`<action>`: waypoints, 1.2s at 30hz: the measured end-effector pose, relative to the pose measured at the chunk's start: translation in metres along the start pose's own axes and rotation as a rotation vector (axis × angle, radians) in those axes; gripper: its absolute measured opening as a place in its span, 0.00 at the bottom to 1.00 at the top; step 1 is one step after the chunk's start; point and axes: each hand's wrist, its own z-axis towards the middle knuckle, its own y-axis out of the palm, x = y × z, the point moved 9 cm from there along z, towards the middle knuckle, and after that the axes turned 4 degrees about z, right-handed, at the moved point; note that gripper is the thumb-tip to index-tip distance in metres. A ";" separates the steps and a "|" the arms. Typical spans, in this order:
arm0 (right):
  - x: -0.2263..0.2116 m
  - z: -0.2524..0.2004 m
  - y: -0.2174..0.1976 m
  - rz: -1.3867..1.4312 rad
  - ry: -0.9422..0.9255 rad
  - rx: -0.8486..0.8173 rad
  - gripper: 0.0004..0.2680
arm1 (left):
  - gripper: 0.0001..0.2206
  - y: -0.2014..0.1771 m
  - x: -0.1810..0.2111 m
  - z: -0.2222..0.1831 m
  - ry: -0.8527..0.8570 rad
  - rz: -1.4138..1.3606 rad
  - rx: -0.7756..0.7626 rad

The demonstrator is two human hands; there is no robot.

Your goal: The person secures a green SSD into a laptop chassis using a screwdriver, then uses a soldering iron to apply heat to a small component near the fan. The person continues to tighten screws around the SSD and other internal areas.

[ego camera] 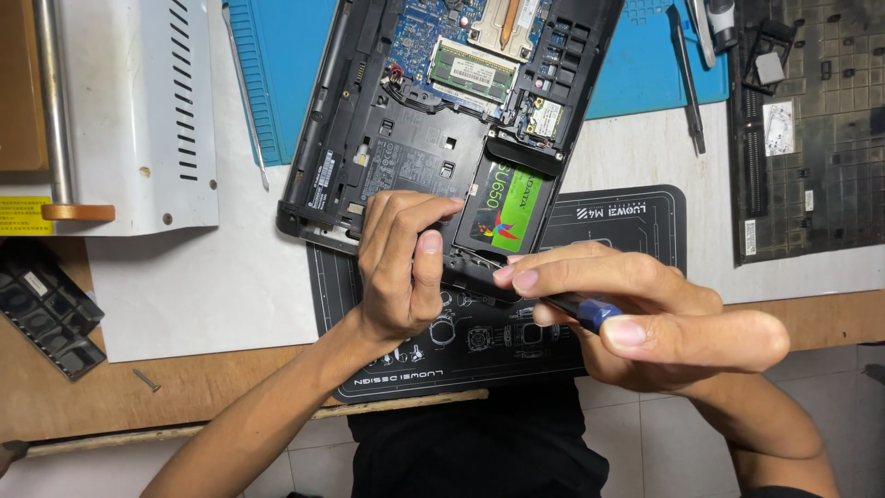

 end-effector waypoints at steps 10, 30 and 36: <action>-0.034 -0.004 0.011 -0.306 -0.401 0.070 0.23 | 0.16 0.002 -0.002 -0.002 0.007 -0.008 0.009; 0.002 0.016 0.003 0.153 0.299 -0.220 0.21 | 0.17 0.000 0.001 0.001 -0.009 -0.008 -0.016; -0.045 0.014 0.023 -0.395 -0.597 0.053 0.07 | 0.17 0.002 -0.002 -0.002 -0.001 -0.007 -0.007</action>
